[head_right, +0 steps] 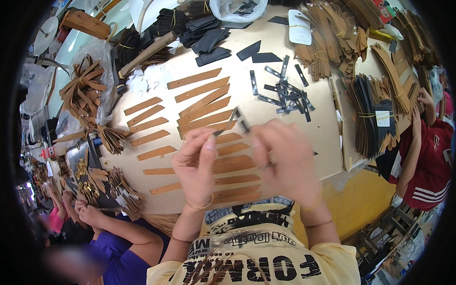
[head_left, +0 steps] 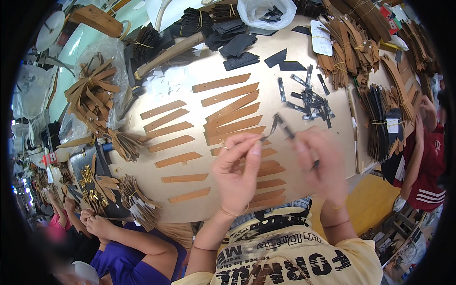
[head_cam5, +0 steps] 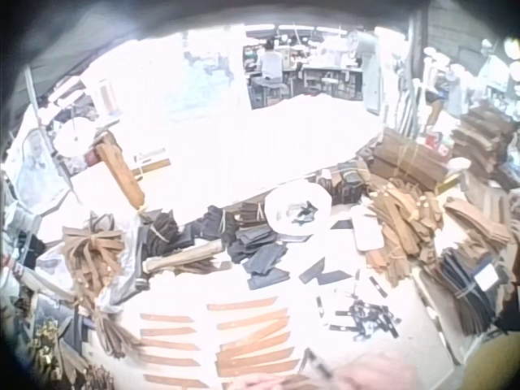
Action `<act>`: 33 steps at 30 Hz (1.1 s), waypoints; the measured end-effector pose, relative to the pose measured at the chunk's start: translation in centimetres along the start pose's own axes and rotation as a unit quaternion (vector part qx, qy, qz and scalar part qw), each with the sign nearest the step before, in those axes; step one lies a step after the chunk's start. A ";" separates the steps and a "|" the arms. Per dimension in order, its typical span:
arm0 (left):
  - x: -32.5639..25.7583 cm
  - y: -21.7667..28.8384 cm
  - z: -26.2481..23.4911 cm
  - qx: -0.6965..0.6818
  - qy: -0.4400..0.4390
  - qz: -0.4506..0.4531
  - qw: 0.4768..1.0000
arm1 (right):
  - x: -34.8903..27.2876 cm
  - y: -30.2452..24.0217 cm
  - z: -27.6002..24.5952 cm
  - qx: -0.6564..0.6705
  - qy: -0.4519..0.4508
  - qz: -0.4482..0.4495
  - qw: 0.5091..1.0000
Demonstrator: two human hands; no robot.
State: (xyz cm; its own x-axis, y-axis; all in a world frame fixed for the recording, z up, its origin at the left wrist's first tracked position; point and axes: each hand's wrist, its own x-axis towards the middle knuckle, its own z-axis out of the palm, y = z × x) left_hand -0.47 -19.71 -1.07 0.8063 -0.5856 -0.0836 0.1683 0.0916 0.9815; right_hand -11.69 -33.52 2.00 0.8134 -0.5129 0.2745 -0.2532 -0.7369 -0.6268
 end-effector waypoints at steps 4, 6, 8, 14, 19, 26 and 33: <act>0.3 -0.2 -0.6 -0.022 0.046 0.009 0.999 | 0.2 2.0 -1.5 -0.075 0.056 0.171 0.981; 0.3 -0.1 -0.5 0.009 0.044 0.032 0.998 | 0.1 1.8 -1.6 -0.092 0.019 0.223 0.970; 0.1 -0.2 0.0 0.055 0.029 0.065 0.996 | -0.1 0.9 -1.4 -0.043 -0.004 0.224 0.974; -0.5 -0.2 1.3 0.166 -0.022 0.181 0.969 | -0.4 -2.3 0.6 0.143 -0.012 0.084 0.986; -0.7 -0.3 1.4 0.173 -0.018 0.186 0.967 | -0.1 -2.0 0.6 0.069 -0.017 0.015 0.997; -0.6 -0.1 1.3 0.170 -0.019 0.160 0.972 | -0.5 -1.8 0.8 0.049 -0.026 -0.011 0.998; -0.5 -0.3 1.2 0.191 -0.030 0.194 0.962 | -0.2 -1.9 0.8 0.049 -0.005 -0.013 0.999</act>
State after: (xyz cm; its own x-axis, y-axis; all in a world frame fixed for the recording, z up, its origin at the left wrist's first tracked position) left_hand -1.67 -20.42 -1.14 0.7301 -0.6134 0.3012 -0.3687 0.0175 0.9294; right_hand -10.94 -31.70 2.57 0.8238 -0.4901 0.2851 -0.1797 -0.7026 -0.6886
